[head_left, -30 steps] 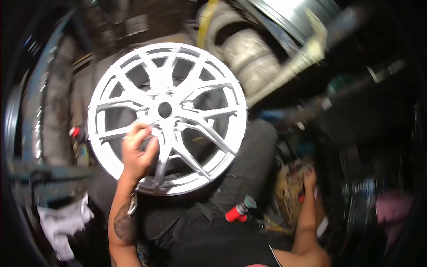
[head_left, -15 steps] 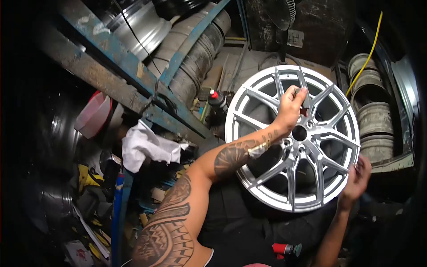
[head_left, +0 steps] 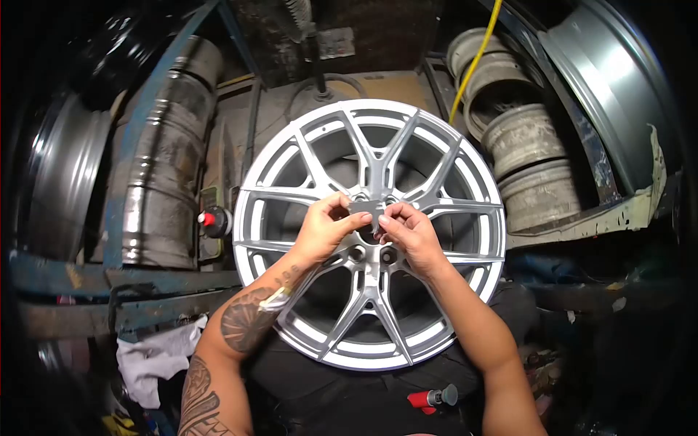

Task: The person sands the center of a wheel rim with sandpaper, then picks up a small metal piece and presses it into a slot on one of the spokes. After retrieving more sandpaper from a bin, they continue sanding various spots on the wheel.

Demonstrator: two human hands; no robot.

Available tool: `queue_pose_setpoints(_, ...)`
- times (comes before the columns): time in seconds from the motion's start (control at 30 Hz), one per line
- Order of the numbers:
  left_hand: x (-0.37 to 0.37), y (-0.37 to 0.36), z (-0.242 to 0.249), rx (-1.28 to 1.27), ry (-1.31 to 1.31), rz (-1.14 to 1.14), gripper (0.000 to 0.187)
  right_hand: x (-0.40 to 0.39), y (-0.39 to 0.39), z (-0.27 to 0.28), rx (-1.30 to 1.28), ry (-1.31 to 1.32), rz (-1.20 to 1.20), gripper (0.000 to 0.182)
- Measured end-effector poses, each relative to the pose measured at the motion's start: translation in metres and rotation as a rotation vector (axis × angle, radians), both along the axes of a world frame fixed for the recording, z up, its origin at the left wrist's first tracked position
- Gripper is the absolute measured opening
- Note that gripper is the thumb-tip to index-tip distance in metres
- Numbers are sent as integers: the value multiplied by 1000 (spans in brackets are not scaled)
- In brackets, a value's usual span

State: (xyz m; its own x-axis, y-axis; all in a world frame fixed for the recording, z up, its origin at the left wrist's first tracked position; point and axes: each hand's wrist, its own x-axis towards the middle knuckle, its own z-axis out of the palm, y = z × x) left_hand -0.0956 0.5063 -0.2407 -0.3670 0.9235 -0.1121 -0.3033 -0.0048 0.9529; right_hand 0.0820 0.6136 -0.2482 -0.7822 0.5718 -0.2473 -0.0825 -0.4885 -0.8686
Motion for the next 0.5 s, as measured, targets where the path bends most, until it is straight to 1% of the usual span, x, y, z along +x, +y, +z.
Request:
queue_pose_setpoints(0.03,-2,0,-2,-39,-6,-42,24,2,3,-1,17,4,-32,16)
queue_pose_setpoints(0.1,-2,2,-5,-97,-33,-89,21,4,8,4,143,-12,-74,16)
queue_pose_setpoints(0.13,-4,-1,-9,-107,-73,-138,16,3,9,3,224,-38,-87,17)
queue_pose_setpoints(0.23,-4,-4,-8,-105,-259,-224,16,2,6,11,608,-153,-131,18)
queue_pose_setpoints(0.3,-4,-6,-12,-71,-336,-220,20,0,1,17,719,-197,-181,24)
queue_pose_setpoints(0.37,-4,-5,-7,-77,-318,-267,21,1,2,13,831,-203,-197,23)
queue_pose_setpoints(0.43,-5,-6,-13,-105,-325,-290,20,2,2,19,956,-190,-192,13)
queue_pose_setpoints(0.5,-4,-6,-16,-112,-299,-270,18,2,-2,24,971,-212,-185,12)
